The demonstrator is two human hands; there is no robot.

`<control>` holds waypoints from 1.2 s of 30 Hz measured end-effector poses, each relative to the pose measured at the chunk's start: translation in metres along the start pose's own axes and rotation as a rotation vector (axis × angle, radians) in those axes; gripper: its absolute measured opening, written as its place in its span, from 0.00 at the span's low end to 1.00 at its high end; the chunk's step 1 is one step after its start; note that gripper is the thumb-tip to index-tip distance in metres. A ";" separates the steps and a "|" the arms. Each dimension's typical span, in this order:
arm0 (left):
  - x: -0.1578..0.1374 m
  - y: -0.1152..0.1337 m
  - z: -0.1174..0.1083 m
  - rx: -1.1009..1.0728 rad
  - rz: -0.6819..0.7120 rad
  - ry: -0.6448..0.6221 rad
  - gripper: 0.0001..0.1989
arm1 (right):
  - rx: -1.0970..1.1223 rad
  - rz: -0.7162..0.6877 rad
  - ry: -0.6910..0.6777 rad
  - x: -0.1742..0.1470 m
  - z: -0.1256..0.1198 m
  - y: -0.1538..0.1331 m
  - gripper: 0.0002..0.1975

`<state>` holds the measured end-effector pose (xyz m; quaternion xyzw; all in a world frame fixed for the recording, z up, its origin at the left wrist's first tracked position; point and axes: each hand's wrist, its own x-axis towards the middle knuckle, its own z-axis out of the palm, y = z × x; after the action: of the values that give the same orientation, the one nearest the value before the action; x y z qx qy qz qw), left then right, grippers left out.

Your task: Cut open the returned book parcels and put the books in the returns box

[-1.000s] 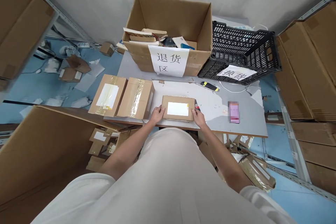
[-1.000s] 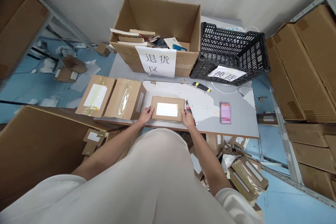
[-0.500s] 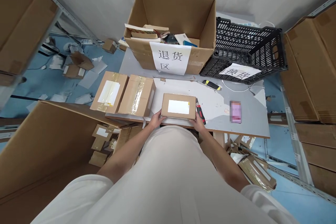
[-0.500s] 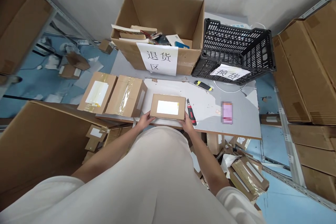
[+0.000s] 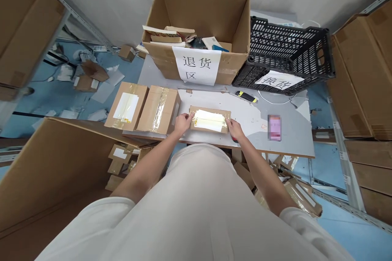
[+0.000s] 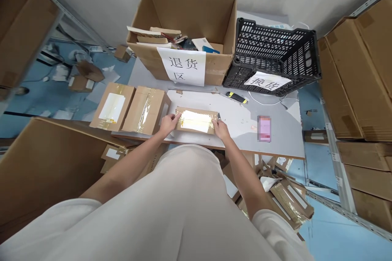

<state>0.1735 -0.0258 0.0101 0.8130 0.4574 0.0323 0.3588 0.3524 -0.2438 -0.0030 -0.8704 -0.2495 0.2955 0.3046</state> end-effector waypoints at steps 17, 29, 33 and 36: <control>-0.020 -0.031 0.014 -0.420 0.120 -0.150 0.40 | 0.403 -0.014 -0.065 -0.011 0.012 0.029 0.29; -0.016 -0.036 0.028 -0.477 0.014 -0.088 0.09 | 0.466 0.015 0.002 -0.008 0.028 0.024 0.23; -0.017 -0.020 0.011 -0.357 0.097 0.007 0.10 | 0.339 -0.031 0.083 -0.010 0.013 0.012 0.14; -0.010 -0.012 0.001 -0.238 0.111 0.044 0.14 | 0.230 -0.037 0.055 -0.007 0.002 0.004 0.12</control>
<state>0.1594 -0.0299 0.0049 0.7878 0.4125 0.1237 0.4403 0.3468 -0.2505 -0.0048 -0.8327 -0.2216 0.2924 0.4148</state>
